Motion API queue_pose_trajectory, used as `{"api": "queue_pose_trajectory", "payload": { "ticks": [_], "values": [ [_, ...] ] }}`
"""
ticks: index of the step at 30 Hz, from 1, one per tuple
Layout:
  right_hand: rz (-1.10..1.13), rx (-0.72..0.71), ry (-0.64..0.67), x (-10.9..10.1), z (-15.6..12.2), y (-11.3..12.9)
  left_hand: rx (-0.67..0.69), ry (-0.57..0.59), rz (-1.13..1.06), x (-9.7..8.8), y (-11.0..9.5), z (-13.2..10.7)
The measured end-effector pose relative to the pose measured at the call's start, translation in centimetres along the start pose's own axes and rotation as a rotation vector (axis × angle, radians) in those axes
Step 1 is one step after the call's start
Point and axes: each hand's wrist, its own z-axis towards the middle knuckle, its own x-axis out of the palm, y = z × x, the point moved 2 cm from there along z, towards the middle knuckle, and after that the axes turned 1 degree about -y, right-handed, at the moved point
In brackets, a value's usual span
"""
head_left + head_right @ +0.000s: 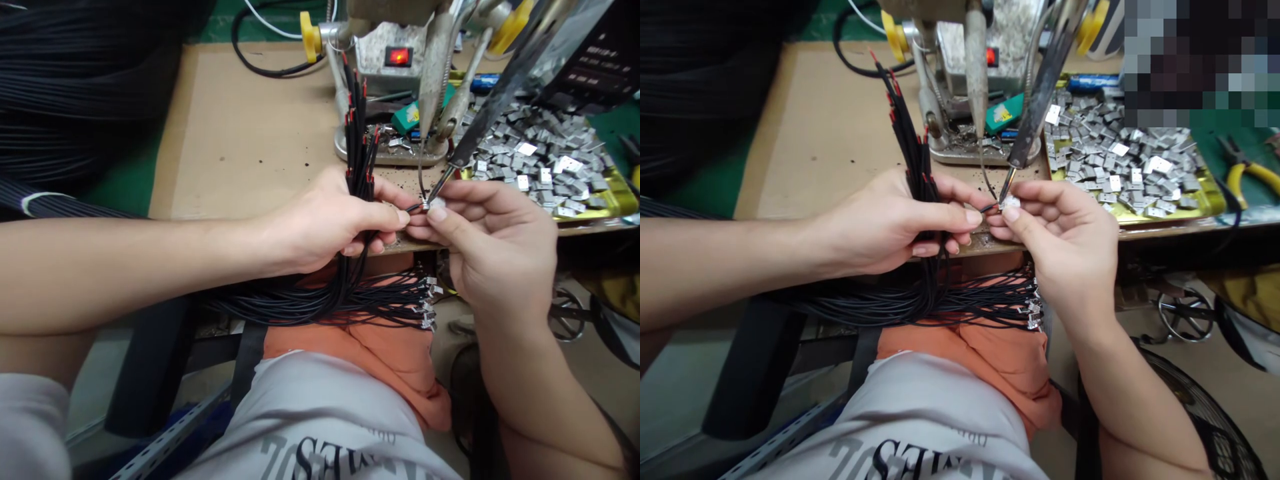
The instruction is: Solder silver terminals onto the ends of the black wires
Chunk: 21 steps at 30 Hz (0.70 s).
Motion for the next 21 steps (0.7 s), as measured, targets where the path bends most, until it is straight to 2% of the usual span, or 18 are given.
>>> {"api": "queue_pose_trajectory", "payload": {
  "ticks": [6, 21],
  "values": [
    [0.057, -0.041, -0.002, -0.05, 0.03, -0.33, -0.003, -0.035, 0.015, 0.13, -0.34, -0.43],
    [0.041, -0.075, -0.018, 0.17, 0.06, -0.45, -0.002, -0.036, 0.017, 0.31, -0.58, -0.39]
  ]
}}
